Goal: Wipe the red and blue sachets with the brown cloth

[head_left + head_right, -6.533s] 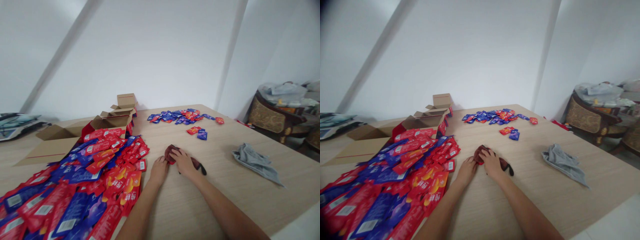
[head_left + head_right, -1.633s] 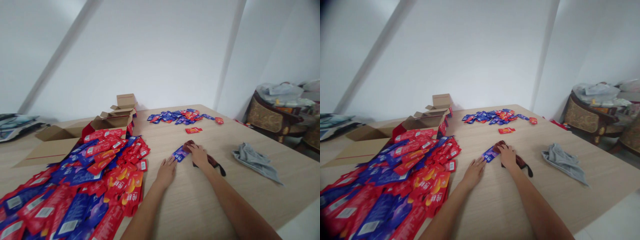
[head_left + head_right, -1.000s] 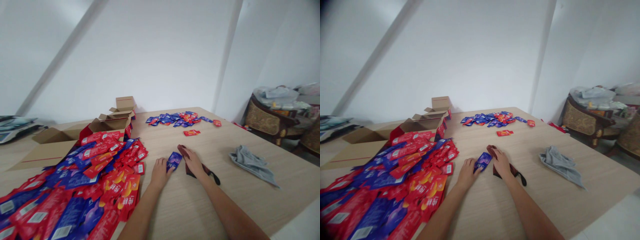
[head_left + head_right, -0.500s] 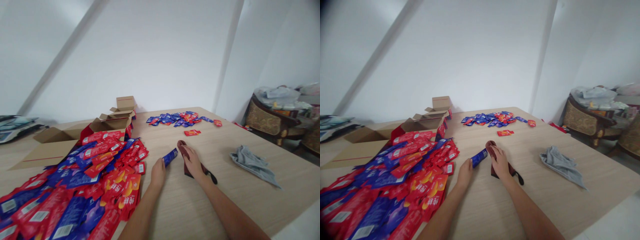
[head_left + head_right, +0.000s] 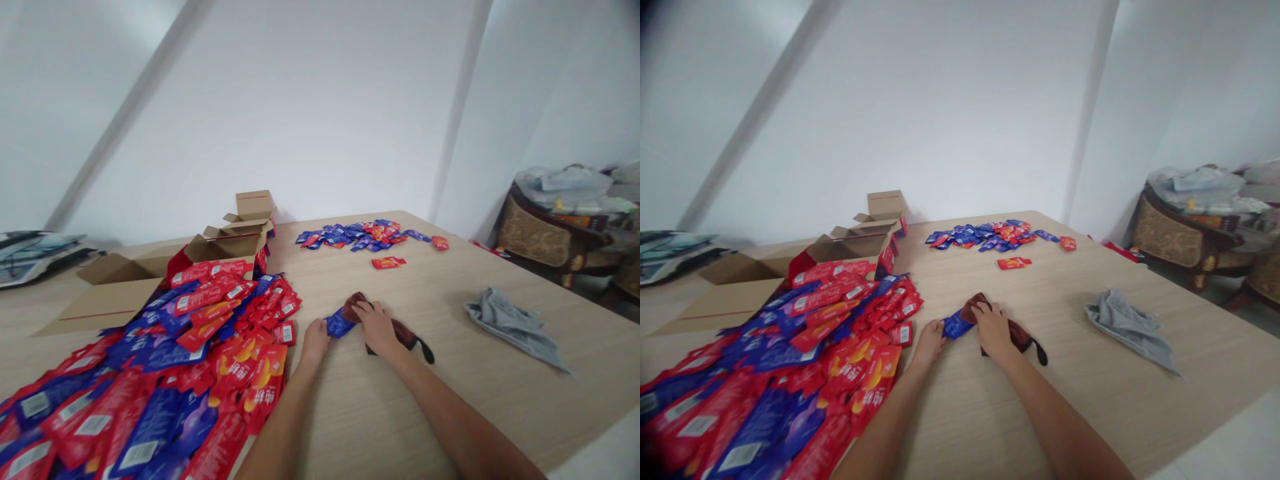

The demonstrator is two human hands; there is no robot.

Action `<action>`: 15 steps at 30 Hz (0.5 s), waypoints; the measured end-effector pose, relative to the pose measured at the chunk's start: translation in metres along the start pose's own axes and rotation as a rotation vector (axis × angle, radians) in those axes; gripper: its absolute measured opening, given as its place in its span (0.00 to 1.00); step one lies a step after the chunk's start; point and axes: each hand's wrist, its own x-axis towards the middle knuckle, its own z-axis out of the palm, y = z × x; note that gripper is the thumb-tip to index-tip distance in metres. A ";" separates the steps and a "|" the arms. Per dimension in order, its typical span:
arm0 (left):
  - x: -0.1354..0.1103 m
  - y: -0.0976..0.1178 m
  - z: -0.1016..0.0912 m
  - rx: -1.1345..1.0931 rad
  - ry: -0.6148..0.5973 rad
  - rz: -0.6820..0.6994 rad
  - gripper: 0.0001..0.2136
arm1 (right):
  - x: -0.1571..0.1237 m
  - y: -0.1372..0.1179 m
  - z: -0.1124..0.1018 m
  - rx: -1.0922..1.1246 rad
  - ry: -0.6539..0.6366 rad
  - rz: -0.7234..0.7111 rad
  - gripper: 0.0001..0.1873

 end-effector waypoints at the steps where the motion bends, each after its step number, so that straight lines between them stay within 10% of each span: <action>1: 0.000 0.000 0.001 -0.012 -0.004 0.011 0.12 | -0.004 -0.004 0.000 0.021 0.017 -0.046 0.30; 5: -0.001 -0.001 0.006 -0.080 -0.022 0.092 0.09 | -0.011 -0.016 0.003 0.073 0.010 -0.224 0.30; 9: -0.004 0.004 -0.003 -0.277 0.030 -0.001 0.13 | 0.005 0.003 0.006 0.008 -0.025 -0.020 0.28; 15: 0.001 0.011 -0.080 -0.787 0.408 0.093 0.14 | 0.012 0.029 0.010 0.083 -0.004 0.006 0.26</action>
